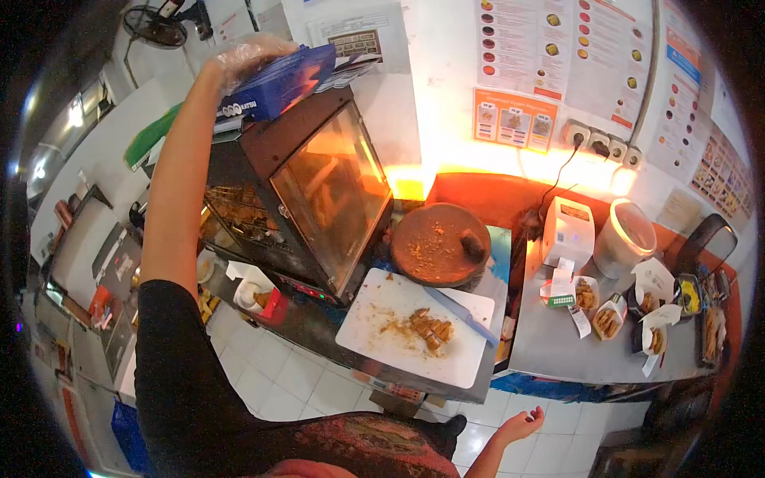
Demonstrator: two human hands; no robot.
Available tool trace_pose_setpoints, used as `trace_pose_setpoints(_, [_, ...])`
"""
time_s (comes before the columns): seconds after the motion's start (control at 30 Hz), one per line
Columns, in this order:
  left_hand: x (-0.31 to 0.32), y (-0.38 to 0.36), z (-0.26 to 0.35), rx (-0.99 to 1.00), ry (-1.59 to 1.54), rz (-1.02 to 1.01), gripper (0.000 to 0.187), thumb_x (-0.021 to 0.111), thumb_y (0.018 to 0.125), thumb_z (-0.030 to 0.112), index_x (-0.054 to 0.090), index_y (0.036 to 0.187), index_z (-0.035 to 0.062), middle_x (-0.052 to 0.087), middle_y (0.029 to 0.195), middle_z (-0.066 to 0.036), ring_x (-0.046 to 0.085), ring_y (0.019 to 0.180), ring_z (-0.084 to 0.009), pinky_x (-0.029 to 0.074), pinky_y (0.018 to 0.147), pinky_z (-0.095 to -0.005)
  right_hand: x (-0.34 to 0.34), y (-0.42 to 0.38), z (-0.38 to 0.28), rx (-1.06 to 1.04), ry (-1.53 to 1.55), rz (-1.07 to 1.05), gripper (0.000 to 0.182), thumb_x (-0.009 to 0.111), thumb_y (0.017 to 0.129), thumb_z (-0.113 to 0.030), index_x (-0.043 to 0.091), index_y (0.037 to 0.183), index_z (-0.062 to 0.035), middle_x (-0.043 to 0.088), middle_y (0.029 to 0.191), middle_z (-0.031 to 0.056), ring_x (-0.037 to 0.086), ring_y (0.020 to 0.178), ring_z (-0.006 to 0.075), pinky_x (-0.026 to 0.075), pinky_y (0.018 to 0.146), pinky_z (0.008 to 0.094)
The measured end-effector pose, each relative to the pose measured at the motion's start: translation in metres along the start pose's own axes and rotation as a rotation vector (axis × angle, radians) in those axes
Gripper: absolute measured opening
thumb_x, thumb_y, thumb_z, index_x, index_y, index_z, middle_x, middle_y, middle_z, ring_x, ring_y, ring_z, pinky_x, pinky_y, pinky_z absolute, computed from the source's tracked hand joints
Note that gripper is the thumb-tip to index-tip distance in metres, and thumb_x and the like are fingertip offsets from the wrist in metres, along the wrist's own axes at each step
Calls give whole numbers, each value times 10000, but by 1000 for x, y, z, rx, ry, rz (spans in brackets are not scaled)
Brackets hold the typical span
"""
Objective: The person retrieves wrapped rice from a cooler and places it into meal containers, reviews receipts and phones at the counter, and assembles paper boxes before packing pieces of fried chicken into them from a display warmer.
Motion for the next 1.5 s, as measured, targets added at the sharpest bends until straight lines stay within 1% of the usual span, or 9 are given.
trace_pose_setpoints(0.37, [11,41,14,233,662,-143,256,617,798,260,724,817,29,672,733,-65,597,641,-181,487,626,-352,16,-47,-20,40,79,25,412,475,789,16,570,1189,-10,544,1113,121,505,883,222,445,807,350])
trace_pose_setpoints(0.43, [11,70,24,645,1072,-29,261,619,799,282,723,844,48,682,744,-145,625,677,-297,496,657,-403,18,-53,-20,86,86,-16,473,484,783,4,540,1252,39,549,1151,168,533,986,269,448,891,369])
trace_pose_setpoints(0.63, [-8,17,82,217,1520,426,332,509,932,249,708,1100,41,691,1030,-232,675,944,-404,546,829,-469,25,-56,-24,122,162,-45,457,489,801,-1,536,1254,30,545,1151,153,525,994,251,441,892,356])
trace_pose_setpoints(0.73, [-12,-60,133,316,562,658,287,539,890,256,725,986,59,685,961,-254,696,862,-328,543,784,-424,34,-57,-58,79,238,-42,417,506,777,33,559,1189,-1,535,1118,123,512,932,224,439,866,339])
trace_pose_setpoints(0.9, [136,-196,144,784,429,454,327,601,866,352,665,1017,68,662,959,-185,666,866,-298,518,776,-445,81,-79,-194,49,1016,-495,448,594,913,-80,471,1337,-6,538,1259,108,536,1140,202,442,963,332])
trace_pose_setpoints(1.0, [295,-264,77,838,178,93,318,584,900,310,598,1107,68,655,997,-125,657,873,-274,528,766,-431,53,-132,-341,-112,1309,-902,835,598,918,-506,255,1503,-18,417,1471,177,483,1291,318,417,1058,437])
trace_pose_setpoints(1.2, [488,-364,14,1090,343,-196,314,531,985,301,551,1187,61,641,930,-96,628,772,-281,515,666,-410,89,-174,-189,619,1032,-1224,744,608,917,-502,340,1457,-68,448,1452,135,446,1337,295,403,1085,488])
trace_pose_setpoints(1.3, [527,-371,-28,364,-455,-914,269,543,964,279,592,1083,43,619,840,-159,616,744,-303,491,664,-426,62,-209,-146,784,1030,-1265,684,645,923,-396,333,1465,-119,458,1432,108,448,1327,304,389,1100,495])
trace_pose_setpoints(1.5, [543,-385,-47,359,-394,-639,196,581,898,217,625,877,27,612,758,-192,624,712,-350,502,649,-420,50,-222,-157,697,837,-1233,677,628,936,-316,283,1484,-119,412,1456,111,441,1328,301,376,1105,487])
Point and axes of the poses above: each hand's wrist, its own y-axis towards the middle knuckle, its own x-axis out of the palm, z = x × y, the point moved 7 cm from there along y, towards the middle knuckle
